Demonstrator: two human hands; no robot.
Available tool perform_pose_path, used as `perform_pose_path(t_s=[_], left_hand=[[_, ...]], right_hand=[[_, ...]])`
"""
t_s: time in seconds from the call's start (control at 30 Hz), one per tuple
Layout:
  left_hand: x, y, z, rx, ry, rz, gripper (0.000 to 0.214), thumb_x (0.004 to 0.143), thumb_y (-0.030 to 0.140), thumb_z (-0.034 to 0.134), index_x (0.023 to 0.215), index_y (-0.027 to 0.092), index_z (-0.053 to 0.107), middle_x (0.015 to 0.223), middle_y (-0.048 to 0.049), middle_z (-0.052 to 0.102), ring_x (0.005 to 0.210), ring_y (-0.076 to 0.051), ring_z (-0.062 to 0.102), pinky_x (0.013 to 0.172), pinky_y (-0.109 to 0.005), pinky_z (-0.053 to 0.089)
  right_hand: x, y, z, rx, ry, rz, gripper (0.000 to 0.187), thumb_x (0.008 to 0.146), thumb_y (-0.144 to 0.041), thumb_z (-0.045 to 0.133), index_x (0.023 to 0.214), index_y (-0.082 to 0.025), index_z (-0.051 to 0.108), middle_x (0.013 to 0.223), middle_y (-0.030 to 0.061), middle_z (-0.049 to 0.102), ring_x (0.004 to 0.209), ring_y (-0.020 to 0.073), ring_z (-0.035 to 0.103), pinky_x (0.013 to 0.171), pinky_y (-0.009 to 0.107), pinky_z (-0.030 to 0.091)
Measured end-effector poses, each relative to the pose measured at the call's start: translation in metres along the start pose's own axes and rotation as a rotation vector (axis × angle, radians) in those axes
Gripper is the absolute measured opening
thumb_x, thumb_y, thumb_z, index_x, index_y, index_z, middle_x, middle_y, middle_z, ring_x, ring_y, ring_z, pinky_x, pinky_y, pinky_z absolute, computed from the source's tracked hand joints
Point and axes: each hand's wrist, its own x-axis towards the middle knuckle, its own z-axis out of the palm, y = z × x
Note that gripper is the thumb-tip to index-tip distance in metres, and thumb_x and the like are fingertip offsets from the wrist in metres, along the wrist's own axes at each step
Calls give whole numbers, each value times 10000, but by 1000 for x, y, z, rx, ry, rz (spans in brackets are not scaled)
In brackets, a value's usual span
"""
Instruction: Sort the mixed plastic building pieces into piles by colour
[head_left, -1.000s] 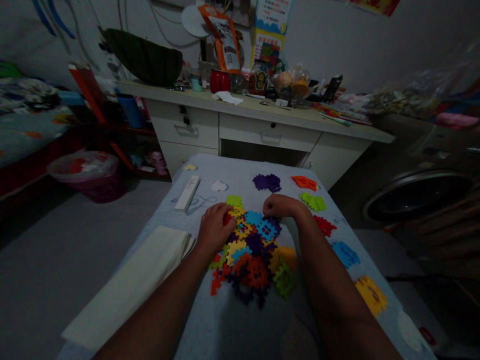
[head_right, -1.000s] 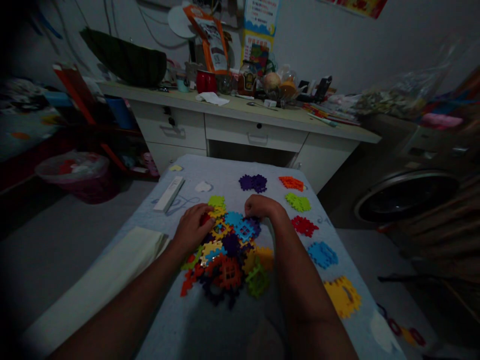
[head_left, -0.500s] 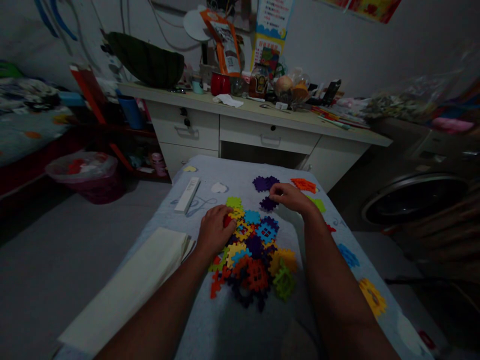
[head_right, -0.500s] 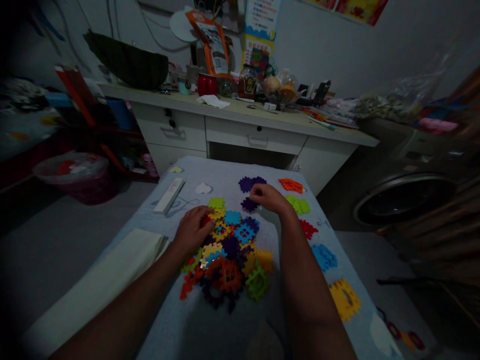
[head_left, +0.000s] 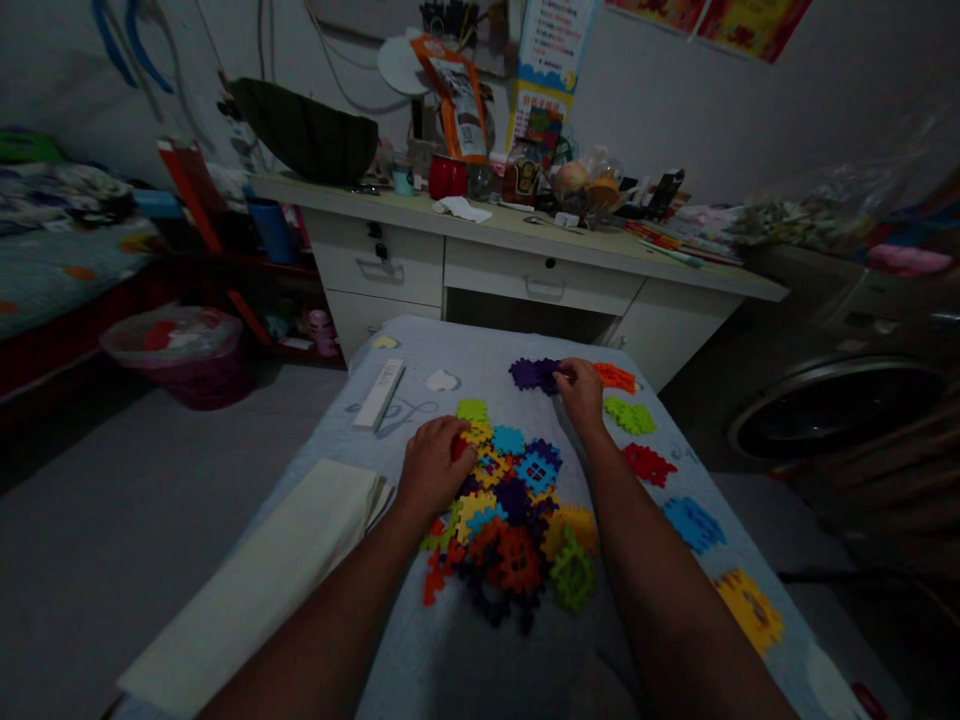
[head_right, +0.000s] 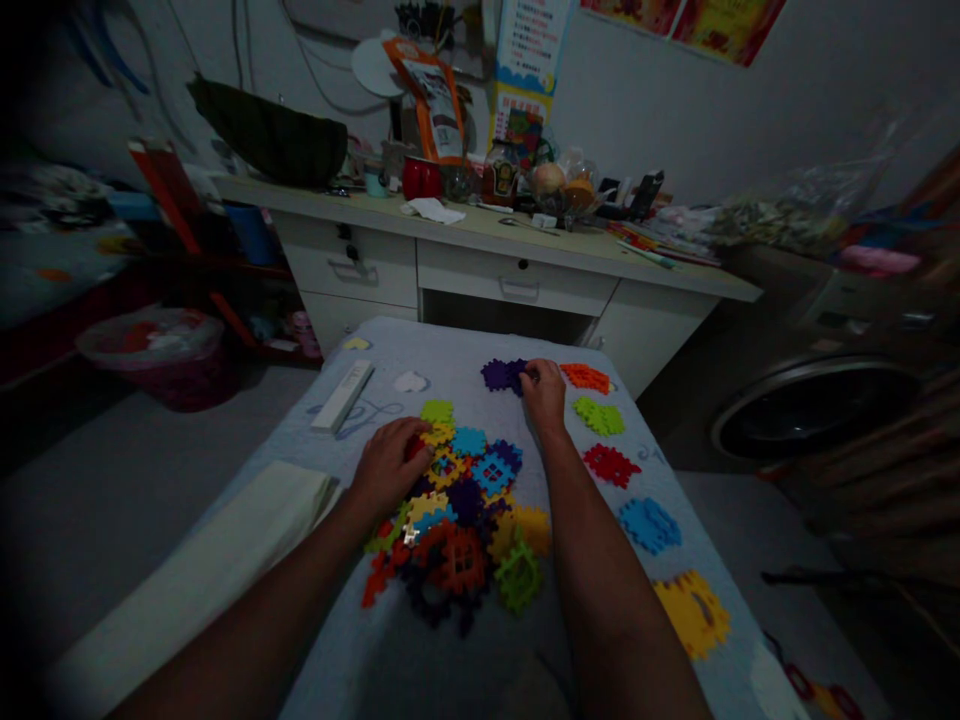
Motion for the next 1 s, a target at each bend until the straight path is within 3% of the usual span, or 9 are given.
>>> perform_pose_path(t_s=[0.17, 0.33, 0.43, 0.53, 0.67, 0.77, 0.9, 1.0], left_hand=[[0, 0, 0, -8, 15, 2, 312, 849, 322, 533, 1126, 238, 651, 1229, -74, 656, 1184, -279, 559, 1031, -452, 422], [0, 0, 0, -9, 15, 7, 314, 848, 327, 533, 1125, 236, 650, 1226, -73, 657, 1182, -279, 559, 1034, -453, 418], [0, -1, 1, -1, 6, 5, 321, 850, 330, 529, 1132, 231, 648, 1238, -75, 652, 1186, -284, 554, 1035, -460, 412], [0, -1, 1, 0, 0, 1, 319, 850, 328, 527, 1126, 224, 648, 1248, -79, 647, 1186, -285, 553, 1033, -463, 414], [1, -1, 0, 4, 1, 4, 319, 846, 328, 531, 1127, 233, 648, 1244, -75, 647, 1170, -279, 560, 1024, -454, 427], [0, -1, 0, 6, 8, 7, 327, 852, 336, 525, 1135, 230, 647, 1247, -77, 643, 1174, -280, 556, 1033, -456, 424], [0, -1, 1, 8, 13, 14, 326, 861, 346, 518, 1135, 223, 645, 1247, -86, 641, 1178, -285, 556, 1044, -465, 417], [1, -2, 2, 9, 14, 15, 333, 859, 347, 522, 1142, 219, 640, 1248, -88, 639, 1177, -287, 554, 1044, -465, 416]], right_hand=[[-3, 5, 8, -10, -129, -68, 283, 817, -165, 482, 1039, -170, 657, 1135, 134, 647, 1084, 238, 590, 1010, 369, 439], [-5, 9, 8, -148, -249, -103, 326, 796, -112, 455, 1026, -151, 683, 1164, 138, 673, 1154, 244, 570, 1050, 391, 390], [-6, 10, 6, -208, -324, -102, 309, 804, -110, 455, 1004, -147, 688, 1150, 125, 696, 1146, 238, 583, 1053, 394, 373], [-5, 9, 2, -197, -317, -83, 304, 802, -110, 459, 990, -155, 694, 1126, 110, 707, 1105, 220, 601, 1039, 371, 385], [3, -2, -13, -120, -343, -18, 260, 787, -146, 485, 936, -164, 697, 1000, 75, 716, 928, 191, 627, 890, 314, 460], [6, -16, -31, -61, -559, -9, 162, 779, -208, 546, 838, -158, 688, 834, 37, 693, 778, 160, 609, 736, 262, 461], [1, -36, -47, -23, -1038, 79, 142, 742, -273, 642, 819, -164, 691, 733, -1, 659, 640, 122, 564, 597, 227, 434], [-6, -45, -45, -56, -1195, 169, 134, 722, -244, 664, 829, -168, 691, 737, -2, 663, 608, 110, 554, 554, 210, 430]])
